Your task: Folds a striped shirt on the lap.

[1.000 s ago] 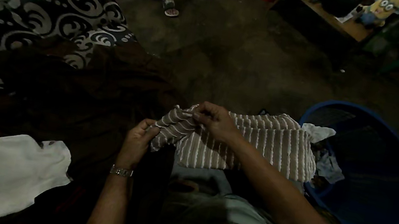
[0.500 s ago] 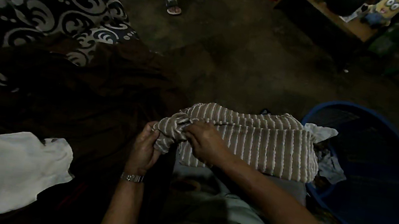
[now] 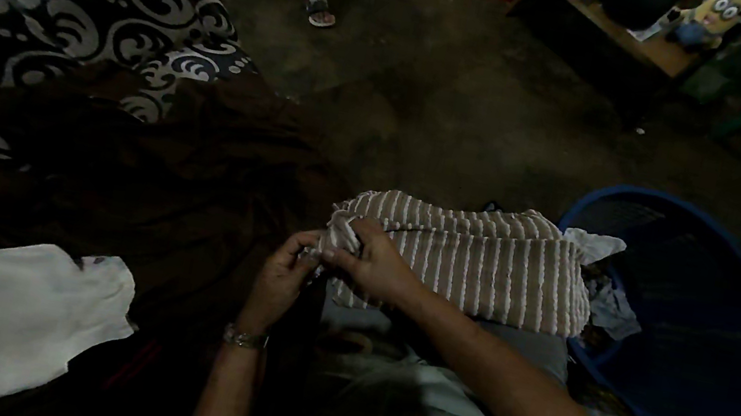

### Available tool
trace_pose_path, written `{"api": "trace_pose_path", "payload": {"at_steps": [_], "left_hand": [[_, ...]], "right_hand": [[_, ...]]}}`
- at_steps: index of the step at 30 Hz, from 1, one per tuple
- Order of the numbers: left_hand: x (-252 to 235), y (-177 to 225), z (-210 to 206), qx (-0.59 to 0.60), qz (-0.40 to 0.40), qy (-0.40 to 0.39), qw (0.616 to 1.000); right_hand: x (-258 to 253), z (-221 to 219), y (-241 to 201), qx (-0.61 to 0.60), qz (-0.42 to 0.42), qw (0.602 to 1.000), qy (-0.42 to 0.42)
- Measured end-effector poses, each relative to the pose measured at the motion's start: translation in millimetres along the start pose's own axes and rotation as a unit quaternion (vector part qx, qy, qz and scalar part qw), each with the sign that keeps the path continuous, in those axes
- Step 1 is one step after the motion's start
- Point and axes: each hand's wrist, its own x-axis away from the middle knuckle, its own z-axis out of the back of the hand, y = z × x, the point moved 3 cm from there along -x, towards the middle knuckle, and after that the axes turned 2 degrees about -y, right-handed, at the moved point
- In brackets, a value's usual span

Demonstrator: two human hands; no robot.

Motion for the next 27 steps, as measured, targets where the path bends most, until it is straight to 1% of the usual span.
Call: {"api": "trace_pose_path", "payload": {"at_steps": [3, 6, 10, 12, 13, 15, 17, 20, 22, 23, 25, 27], "left_hand": [[-3, -1, 6, 0.007, -0.004, 0.013, 1.0], [-4, 0, 6, 0.003, -0.013, 0.005, 1.0], [-7, 6, 2, -0.036, -0.03, 0.016, 0.999], [-8, 6, 2, -0.048, -0.043, 0.012, 0.998], [-8, 6, 2, -0.052, -0.046, 0.01, 0.998], [-8, 5, 2, -0.058, -0.047, 0.013, 0.997], [-7, 5, 2, -0.062, -0.039, 0.018, 0.997], [-5, 8, 0, -0.081, -0.031, 0.021, 0.996], [-5, 9, 1, -0.083, -0.035, 0.034, 0.995], [-5, 9, 3, -0.084, -0.041, 0.043, 0.995], [-4, 7, 9, -0.091, -0.046, 0.057, 0.993], [-2, 5, 15, -0.087, -0.051, 0.034, 0.994]], "right_hand": [[2, 10, -6, -0.033, -0.036, 0.998, -0.028], [2, 19, -10, -0.055, -0.034, 0.997, -0.047], [-3, 28, -13, -0.049, -0.033, 0.995, -0.075], [-5, 34, -14, -0.077, -0.037, 0.992, -0.092], [-7, 36, -13, -0.112, -0.032, 0.988, -0.096], [-10, 38, -7, -0.209, -0.022, 0.975, -0.074], [-12, 40, -5, -0.278, -0.023, 0.959, -0.038], [-10, 41, -5, -0.33, -0.009, 0.944, 0.019], [-10, 45, -4, -0.353, 0.024, 0.934, 0.058], [-10, 49, -6, -0.349, 0.044, 0.933, 0.073], [-13, 62, -10, -0.294, 0.1, 0.946, 0.095], [-17, 76, -18, -0.217, 0.141, 0.959, 0.113]]}}
